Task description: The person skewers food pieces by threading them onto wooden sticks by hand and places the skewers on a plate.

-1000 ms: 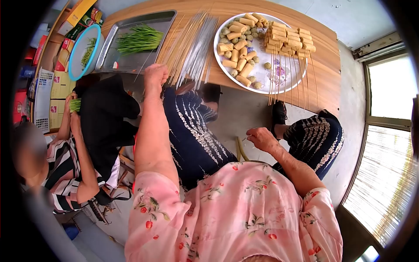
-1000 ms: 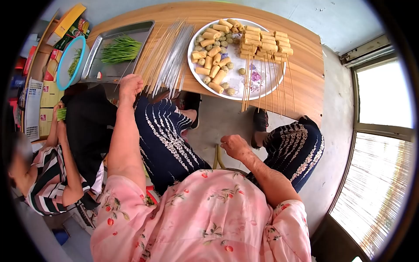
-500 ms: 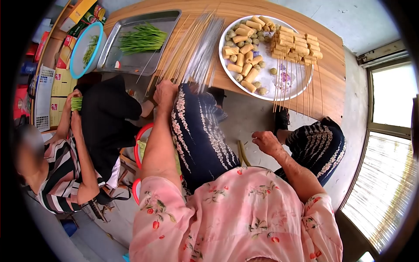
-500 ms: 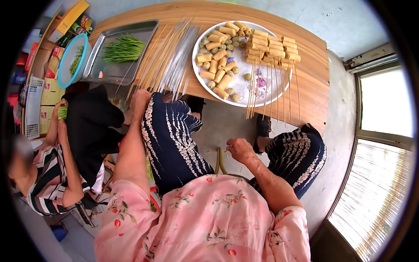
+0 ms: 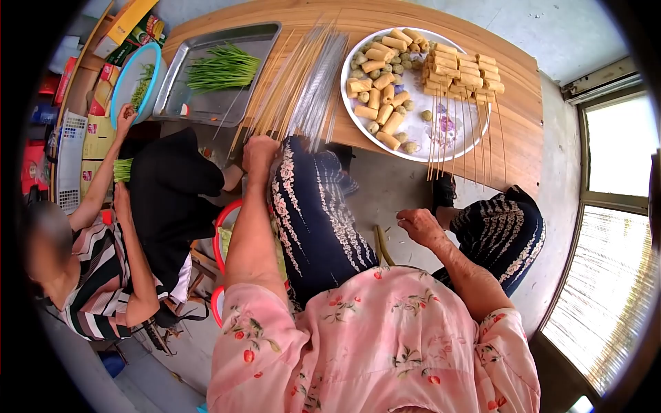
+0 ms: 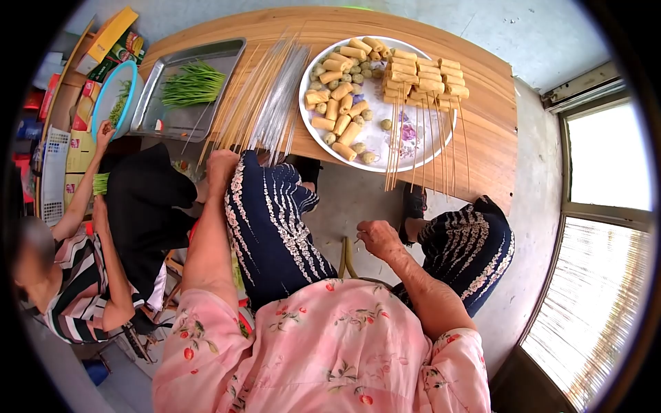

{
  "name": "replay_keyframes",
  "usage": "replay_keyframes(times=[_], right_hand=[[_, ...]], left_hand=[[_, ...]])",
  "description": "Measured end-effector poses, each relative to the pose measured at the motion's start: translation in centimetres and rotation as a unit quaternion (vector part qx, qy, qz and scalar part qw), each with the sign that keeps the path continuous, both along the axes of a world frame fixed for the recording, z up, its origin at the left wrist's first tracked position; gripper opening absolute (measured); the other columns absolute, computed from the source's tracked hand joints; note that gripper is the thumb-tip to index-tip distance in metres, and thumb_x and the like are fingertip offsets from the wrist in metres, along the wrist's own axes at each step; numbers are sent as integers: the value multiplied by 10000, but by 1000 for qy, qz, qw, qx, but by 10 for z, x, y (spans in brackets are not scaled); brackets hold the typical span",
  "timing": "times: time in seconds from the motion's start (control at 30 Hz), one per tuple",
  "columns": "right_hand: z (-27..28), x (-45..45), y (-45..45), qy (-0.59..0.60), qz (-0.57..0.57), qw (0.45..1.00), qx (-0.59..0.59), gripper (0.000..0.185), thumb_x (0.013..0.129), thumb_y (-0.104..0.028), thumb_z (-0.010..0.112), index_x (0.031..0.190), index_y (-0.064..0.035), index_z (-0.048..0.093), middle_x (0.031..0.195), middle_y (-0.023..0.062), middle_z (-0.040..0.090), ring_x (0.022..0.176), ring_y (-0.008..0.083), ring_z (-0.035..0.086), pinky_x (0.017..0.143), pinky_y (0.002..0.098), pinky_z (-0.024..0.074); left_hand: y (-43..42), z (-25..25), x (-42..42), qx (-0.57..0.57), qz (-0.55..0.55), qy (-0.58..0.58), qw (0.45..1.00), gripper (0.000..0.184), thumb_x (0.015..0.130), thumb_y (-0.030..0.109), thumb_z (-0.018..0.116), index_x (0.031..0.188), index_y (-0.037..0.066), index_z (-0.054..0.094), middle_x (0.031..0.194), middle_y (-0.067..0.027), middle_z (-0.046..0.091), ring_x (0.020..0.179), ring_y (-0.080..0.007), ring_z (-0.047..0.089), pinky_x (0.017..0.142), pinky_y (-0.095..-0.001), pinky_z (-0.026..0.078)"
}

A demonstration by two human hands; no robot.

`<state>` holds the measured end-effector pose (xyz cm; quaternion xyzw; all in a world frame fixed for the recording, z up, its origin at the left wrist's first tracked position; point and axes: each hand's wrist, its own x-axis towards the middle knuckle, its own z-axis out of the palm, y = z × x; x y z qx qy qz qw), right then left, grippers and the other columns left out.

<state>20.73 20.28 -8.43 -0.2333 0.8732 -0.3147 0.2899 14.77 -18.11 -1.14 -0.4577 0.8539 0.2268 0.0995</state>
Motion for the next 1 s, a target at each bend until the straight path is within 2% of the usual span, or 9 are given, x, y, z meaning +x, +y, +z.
replay_keyframes(times=[0.1, 0.2, 0.3, 0.33, 0.5, 0.6, 0.7, 0.83, 1.0], right_hand=[[3, 0, -2, 1, -2, 1000, -11, 159, 810, -175, 598, 911, -74, 666, 813, 183, 637, 798, 378, 604, 706, 432, 496], [3, 3, -1, 10, -9, 1000, -17, 156, 811, -167, 597, 916, -74, 667, 823, 182, 638, 811, 376, 602, 710, 429, 496], [6, 2, -1, -3, -11, 1000, -10, 160, 814, -168, 597, 927, -76, 663, 840, 178, 638, 828, 374, 598, 715, 425, 494], [7, 2, -2, -6, -11, 1000, -16, 161, 815, -170, 596, 929, -77, 662, 845, 176, 637, 829, 374, 596, 715, 425, 494], [24, 3, -13, -18, -1, 998, -62, 160, 823, -176, 588, 930, -80, 657, 869, 168, 635, 831, 381, 584, 721, 431, 488], [66, -4, -27, -59, -83, 982, -158, 189, 854, -156, 594, 985, -27, 640, 819, 159, 645, 772, 272, 639, 686, 353, 504], [101, -17, -28, -128, -172, 928, -304, 312, 900, -193, 589, 1133, 13, 573, 917, 115, 650, 811, 153, 632, 733, 292, 507], [130, -26, -19, -162, -278, 796, -512, 471, 941, -262, 524, 1330, -25, 405, 1071, 105, 617, 970, 180, 600, 884, 313, 461], [135, -27, 8, -189, -368, 661, -626, 282, 960, -218, 482, 1130, -3, 547, 897, 107, 648, 843, 221, 644, 820, 337, 507]], left_hand=[[2, 0, 5, -24, -15, 61, 998, 274, 697, 235, 599, 852, 23, 680, 872, -173, 675, 828, -331, 652, 726, -367, 505], [-44, -52, 10, 94, -53, 158, 981, 253, 666, 233, 626, 852, 78, 696, 753, -93, 680, 685, -257, 645, 621, -338, 492], [-12, 9, 16, 198, 46, 241, 949, 208, 684, 195, 636, 798, 28, 688, 578, -43, 592, 482, -148, 536, 463, -268, 402], [-6, 20, 18, 225, 69, 288, 928, 131, 697, 150, 631, 720, 24, 658, 540, 15, 497, 436, -57, 405, 402, -223, 287], [20, 71, 29, 268, 66, 403, 873, 101, 726, 98, 614, 660, 24, 595, 538, 33, 463, 429, -43, 356, 400, -208, 246], [62, 105, 41, 317, 7, 449, 835, 72, 758, 55, 603, 710, 2, 617, 540, 37, 465, 437, -38, 354, 408, -201, 246], [111, 127, 56, 346, -117, 388, 846, 82, 780, 71, 628, 740, 0, 639, 562, 36, 504, 484, -33, 411, 453, -190, 303], [141, 109, 61, 304, -376, 283, 828, 87, 784, 70, 627, 774, -16, 632, 613, 19, 557, 540, -41, 483, 503, -212, 391], [163, 83, 58, 402, -408, 182, 799, 104, 815, 80, 611, 785, -18, 626, 635, -3, 576, 543, -54, 516, 506, -216, 432]])
